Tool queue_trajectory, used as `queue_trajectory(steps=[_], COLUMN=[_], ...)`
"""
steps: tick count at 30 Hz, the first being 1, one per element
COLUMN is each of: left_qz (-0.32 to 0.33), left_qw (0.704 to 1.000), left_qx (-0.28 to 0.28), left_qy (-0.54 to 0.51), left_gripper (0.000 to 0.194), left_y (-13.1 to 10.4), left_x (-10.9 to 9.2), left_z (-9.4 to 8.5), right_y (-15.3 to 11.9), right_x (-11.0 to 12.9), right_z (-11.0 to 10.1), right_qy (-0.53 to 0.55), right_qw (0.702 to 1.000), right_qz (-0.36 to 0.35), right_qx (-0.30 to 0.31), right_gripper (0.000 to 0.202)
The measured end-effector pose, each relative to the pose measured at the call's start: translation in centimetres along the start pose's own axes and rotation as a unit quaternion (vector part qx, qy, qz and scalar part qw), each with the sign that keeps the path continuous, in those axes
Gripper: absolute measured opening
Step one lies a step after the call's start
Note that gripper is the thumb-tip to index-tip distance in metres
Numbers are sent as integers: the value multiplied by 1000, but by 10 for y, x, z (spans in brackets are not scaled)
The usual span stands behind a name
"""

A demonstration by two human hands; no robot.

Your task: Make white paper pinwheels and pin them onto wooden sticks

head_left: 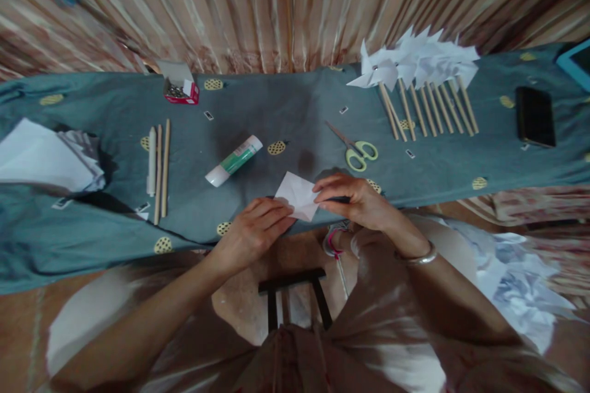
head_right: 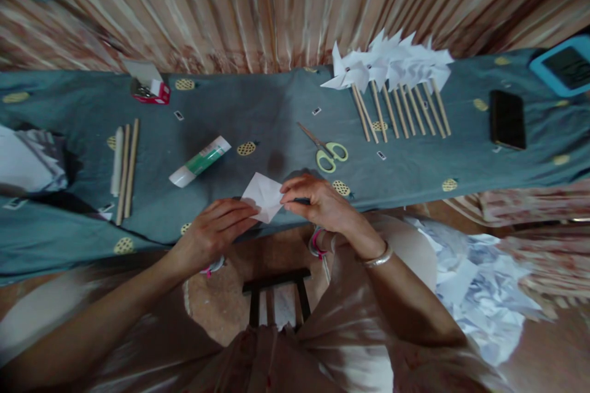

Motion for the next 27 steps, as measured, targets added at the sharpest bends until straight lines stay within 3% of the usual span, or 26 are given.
queue_trajectory(steps=[12, 15, 18, 22, 27], left_qz=[-142, -100, -27, -42, -53], left_qw=[988, 994, 997, 991, 990], left_qx=[-14, -39, -8, 45, 69], left_qy=[-60, 4, 71, 115, 110], left_gripper=[27, 33, 39, 46, 60], left_y=[0, 2, 2, 1, -2], left_x=[15, 9, -3, -11, -7], left_z=[4, 3, 9, 22, 32], right_y=[7, 8, 8, 8, 7], right_x=[-1, -1, -1, -2, -2], right_z=[15, 15, 15, 16, 16], right_qy=[-60, -67, -64, -62, -59], right_qw=[991, 990, 990, 989, 987], right_qz=[77, 80, 81, 85, 101], right_qx=[-96, -97, -95, -101, -112], right_gripper=[15, 14, 14, 14, 11])
Point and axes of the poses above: each hand's wrist, its own y-axis towards the middle knuckle, its own z-axis out of the palm, x = y × z, the point moved 2 cm from there along y, towards the middle knuckle, and after that the axes turned 6 degrees about -z, right-handed, at the moved point
